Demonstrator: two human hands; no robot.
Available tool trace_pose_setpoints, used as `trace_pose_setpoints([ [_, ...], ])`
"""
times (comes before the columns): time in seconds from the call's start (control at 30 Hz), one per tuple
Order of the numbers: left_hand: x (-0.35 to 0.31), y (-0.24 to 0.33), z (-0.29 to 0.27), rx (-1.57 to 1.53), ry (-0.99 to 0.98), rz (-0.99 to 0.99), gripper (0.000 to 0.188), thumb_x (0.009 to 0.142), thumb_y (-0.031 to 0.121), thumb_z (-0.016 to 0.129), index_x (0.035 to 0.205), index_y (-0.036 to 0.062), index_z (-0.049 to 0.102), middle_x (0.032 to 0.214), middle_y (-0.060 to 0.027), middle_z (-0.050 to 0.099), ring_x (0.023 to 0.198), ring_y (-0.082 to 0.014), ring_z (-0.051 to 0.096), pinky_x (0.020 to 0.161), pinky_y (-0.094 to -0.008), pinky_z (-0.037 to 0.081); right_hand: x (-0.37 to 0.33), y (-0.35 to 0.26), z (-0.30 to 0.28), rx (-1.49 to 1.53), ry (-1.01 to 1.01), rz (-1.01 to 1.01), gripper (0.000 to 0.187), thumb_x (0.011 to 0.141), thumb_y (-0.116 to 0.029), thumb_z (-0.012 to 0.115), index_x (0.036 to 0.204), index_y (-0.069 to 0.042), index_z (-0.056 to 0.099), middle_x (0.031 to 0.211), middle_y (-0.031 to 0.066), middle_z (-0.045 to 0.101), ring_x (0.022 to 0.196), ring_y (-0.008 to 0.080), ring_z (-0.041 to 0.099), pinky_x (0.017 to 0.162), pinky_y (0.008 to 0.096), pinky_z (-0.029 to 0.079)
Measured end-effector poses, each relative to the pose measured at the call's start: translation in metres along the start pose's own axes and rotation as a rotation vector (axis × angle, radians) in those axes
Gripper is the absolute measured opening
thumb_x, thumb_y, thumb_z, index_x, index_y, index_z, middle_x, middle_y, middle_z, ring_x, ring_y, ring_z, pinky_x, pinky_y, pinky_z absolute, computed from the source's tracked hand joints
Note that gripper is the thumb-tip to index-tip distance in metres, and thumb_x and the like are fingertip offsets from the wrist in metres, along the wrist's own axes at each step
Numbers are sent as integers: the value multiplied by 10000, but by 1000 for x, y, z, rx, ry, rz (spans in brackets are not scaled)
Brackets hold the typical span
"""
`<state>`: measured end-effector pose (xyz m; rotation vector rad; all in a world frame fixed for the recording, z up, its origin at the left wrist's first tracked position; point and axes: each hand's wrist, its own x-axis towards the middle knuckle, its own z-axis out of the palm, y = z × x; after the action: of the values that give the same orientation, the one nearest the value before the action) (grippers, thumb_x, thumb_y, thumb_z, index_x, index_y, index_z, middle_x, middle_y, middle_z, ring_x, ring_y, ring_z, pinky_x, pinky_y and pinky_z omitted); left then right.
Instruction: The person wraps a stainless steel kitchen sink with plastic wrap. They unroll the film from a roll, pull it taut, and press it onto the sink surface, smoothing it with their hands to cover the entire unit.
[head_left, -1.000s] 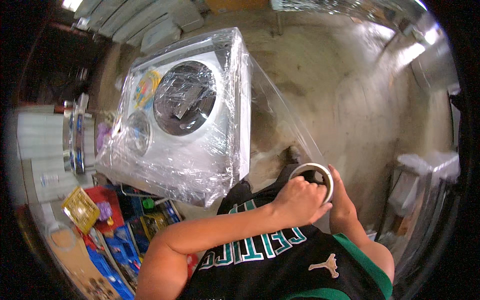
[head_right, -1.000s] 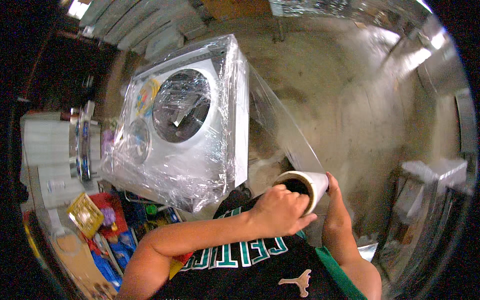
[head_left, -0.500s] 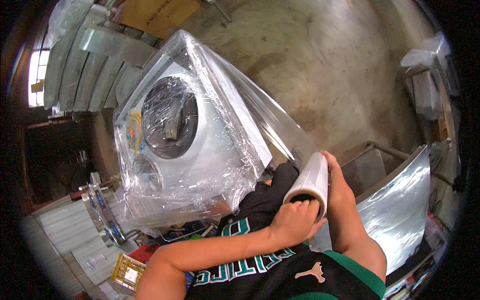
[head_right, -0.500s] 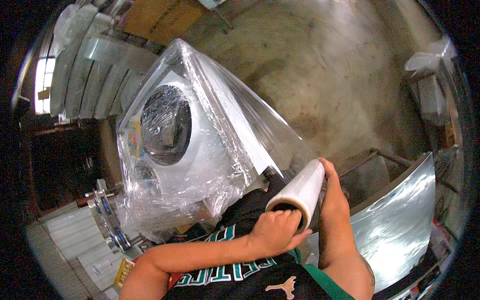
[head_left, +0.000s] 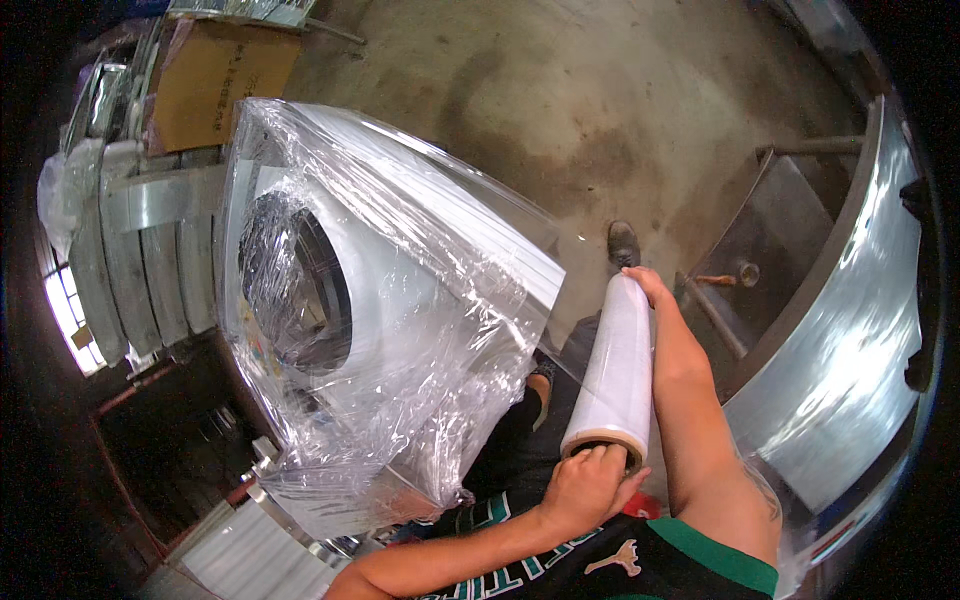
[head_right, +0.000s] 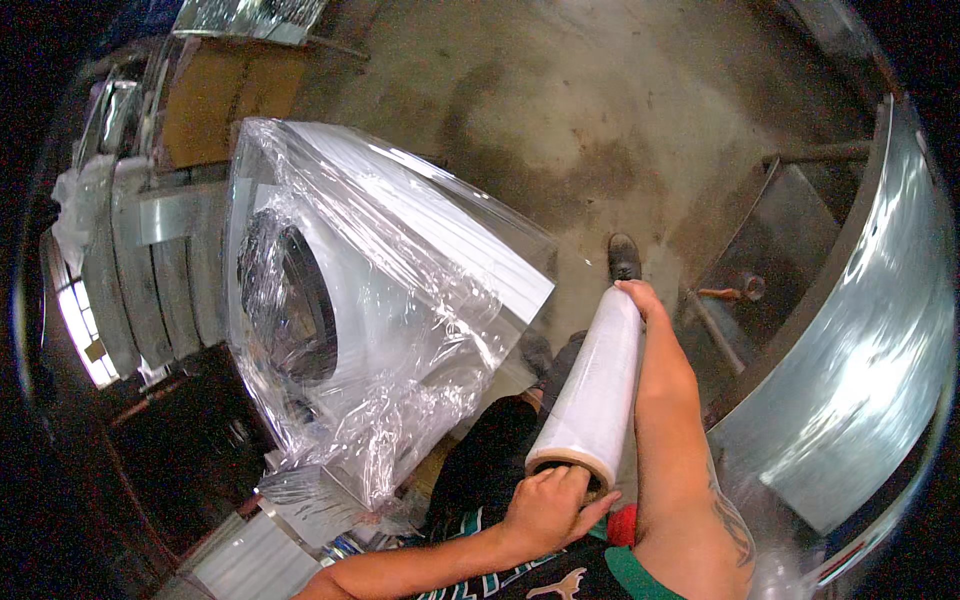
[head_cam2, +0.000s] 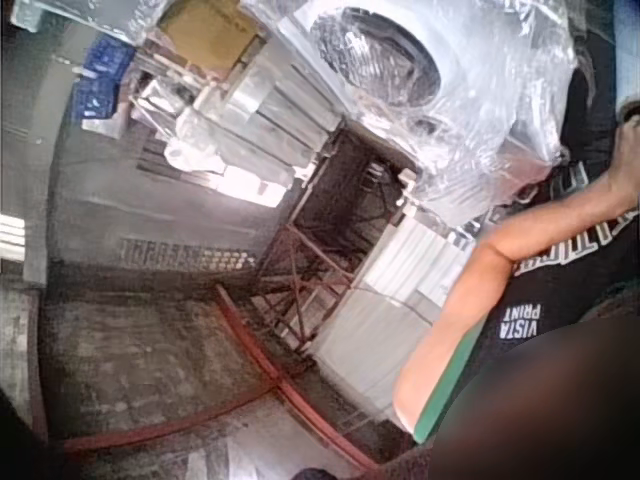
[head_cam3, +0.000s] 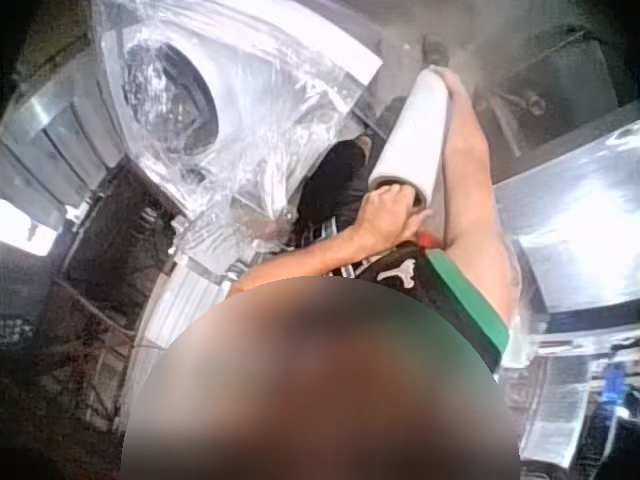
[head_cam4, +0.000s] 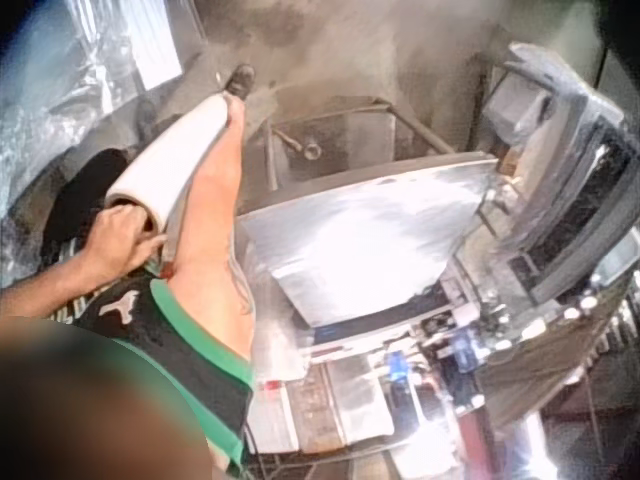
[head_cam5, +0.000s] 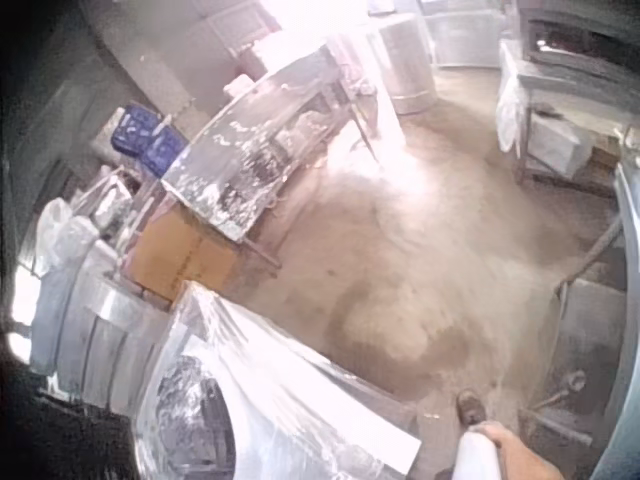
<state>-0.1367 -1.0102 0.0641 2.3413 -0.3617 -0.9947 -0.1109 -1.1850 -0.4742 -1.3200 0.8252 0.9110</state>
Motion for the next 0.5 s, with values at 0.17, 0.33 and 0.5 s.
trace_pose_setpoints([
  [0.17, -65, -67, 8, 60, -3, -75, 506, 881, 482, 766, 795, 11, 603, 711, -192, 629, 672, -387, 672, 620, -472, 549, -42, 57, 73, 332, 229, 39, 455, 884, -373, 738, 1194, -41, 711, 1027, 115, 728, 828, 235, 674, 730, 421, 543],
  [0.33, -130, -118, 8, 87, 78, -46, 476, 885, 463, 749, 829, -1, 657, 714, -215, 675, 643, -394, 689, 599, -498, 537, -96, 139, 123, 408, 334, 89, 543, 957, -440, 631, 1293, -14, 640, 1098, 168, 700, 915, 300, 673, 759, 477, 542],
  [0.5, -213, -152, 14, 114, 78, 23, 507, 910, 476, 701, 890, -31, 687, 778, -238, 705, 711, -429, 707, 663, -519, 563, -183, 229, 137, 321, 436, 56, 561, 950, -508, 592, 1187, -10, 692, 1015, 118, 699, 814, 239, 631, 668, 424, 478],
])
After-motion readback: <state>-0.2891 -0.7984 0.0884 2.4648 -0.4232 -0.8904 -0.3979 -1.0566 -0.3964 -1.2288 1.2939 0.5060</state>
